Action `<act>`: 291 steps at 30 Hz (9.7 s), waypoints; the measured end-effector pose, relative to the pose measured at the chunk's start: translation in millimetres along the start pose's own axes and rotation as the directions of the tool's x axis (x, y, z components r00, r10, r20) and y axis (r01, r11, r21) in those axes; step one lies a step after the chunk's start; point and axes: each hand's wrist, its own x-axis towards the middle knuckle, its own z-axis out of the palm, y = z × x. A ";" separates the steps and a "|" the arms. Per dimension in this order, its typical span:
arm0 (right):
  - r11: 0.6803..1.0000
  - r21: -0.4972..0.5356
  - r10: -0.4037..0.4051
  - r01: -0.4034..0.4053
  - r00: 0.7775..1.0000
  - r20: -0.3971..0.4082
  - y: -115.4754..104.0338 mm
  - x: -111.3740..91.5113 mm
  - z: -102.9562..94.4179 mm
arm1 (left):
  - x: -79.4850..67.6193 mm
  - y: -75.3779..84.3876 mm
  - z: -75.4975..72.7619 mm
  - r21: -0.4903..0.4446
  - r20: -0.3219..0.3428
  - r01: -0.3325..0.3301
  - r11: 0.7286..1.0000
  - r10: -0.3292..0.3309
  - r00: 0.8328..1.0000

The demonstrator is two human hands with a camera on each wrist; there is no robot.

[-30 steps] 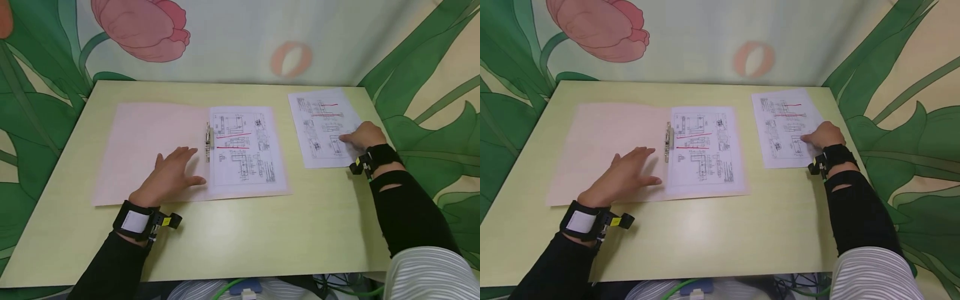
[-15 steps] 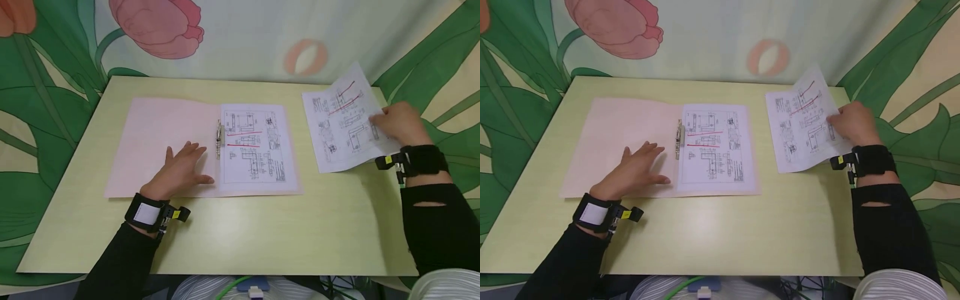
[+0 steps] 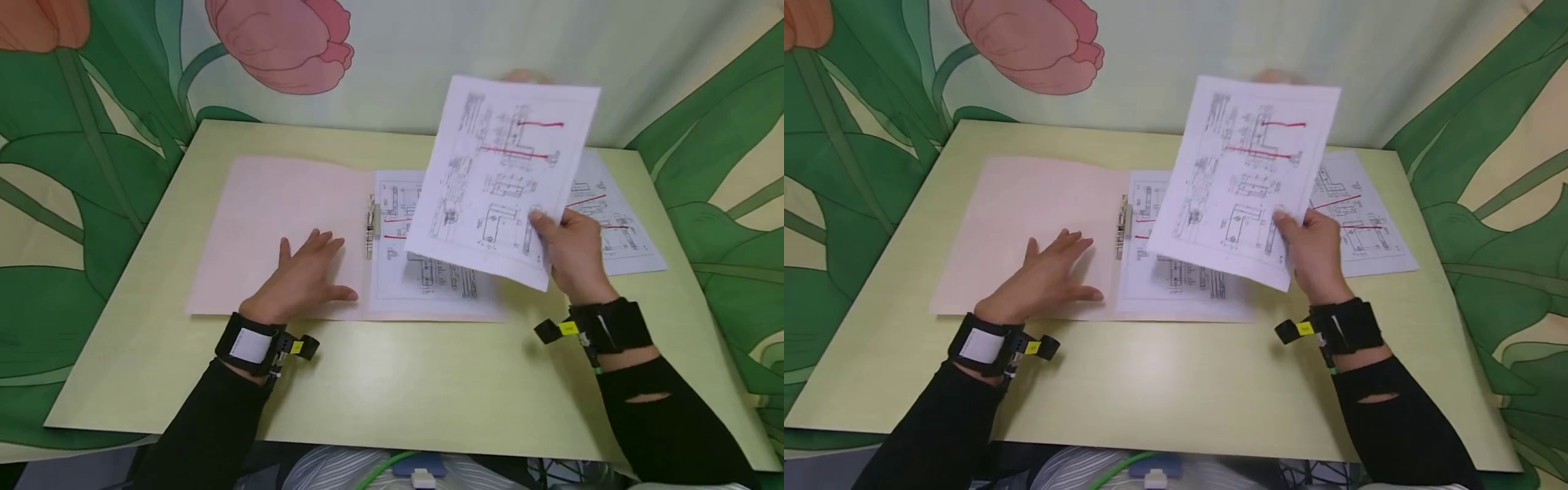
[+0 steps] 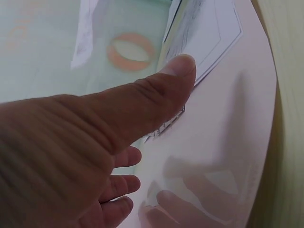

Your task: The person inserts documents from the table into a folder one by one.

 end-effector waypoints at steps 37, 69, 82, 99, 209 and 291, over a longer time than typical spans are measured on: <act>0.906 -0.412 0.225 -0.101 0.937 0.265 37.7 8.7 59.7 | 3.7 1.0 10.9 0.072 0.057 -0.037 0.997 0.033 0.998; 0.559 -0.822 0.127 0.108 0.968 0.214 26.4 -1.4 58.8 | 6.0 3.0 11.8 0.077 0.050 -0.023 0.997 0.020 0.999; 0.583 -0.806 0.105 0.102 0.974 0.199 31.3 -2.4 50.3 | 7.4 4.0 10.4 0.085 0.038 -0.015 0.996 0.012 0.999; 0.509 -0.859 0.047 -0.044 0.999 -0.023 39.9 59.9 -105.9 | -1.4 4.5 7.8 0.065 -0.067 -0.063 0.996 0.067 0.996; 0.930 -0.364 0.067 -0.042 0.996 0.055 60.8 -26.9 47.7 | 2.9 8.2 20.8 0.113 0.077 -0.101 0.988 0.092 0.993; 0.625 -0.774 -0.110 0.101 0.993 0.041 34.4 18.8 -58.6 | 2.7 -0.2 4.8 0.062 -0.002 -0.036 0.997 0.036 0.999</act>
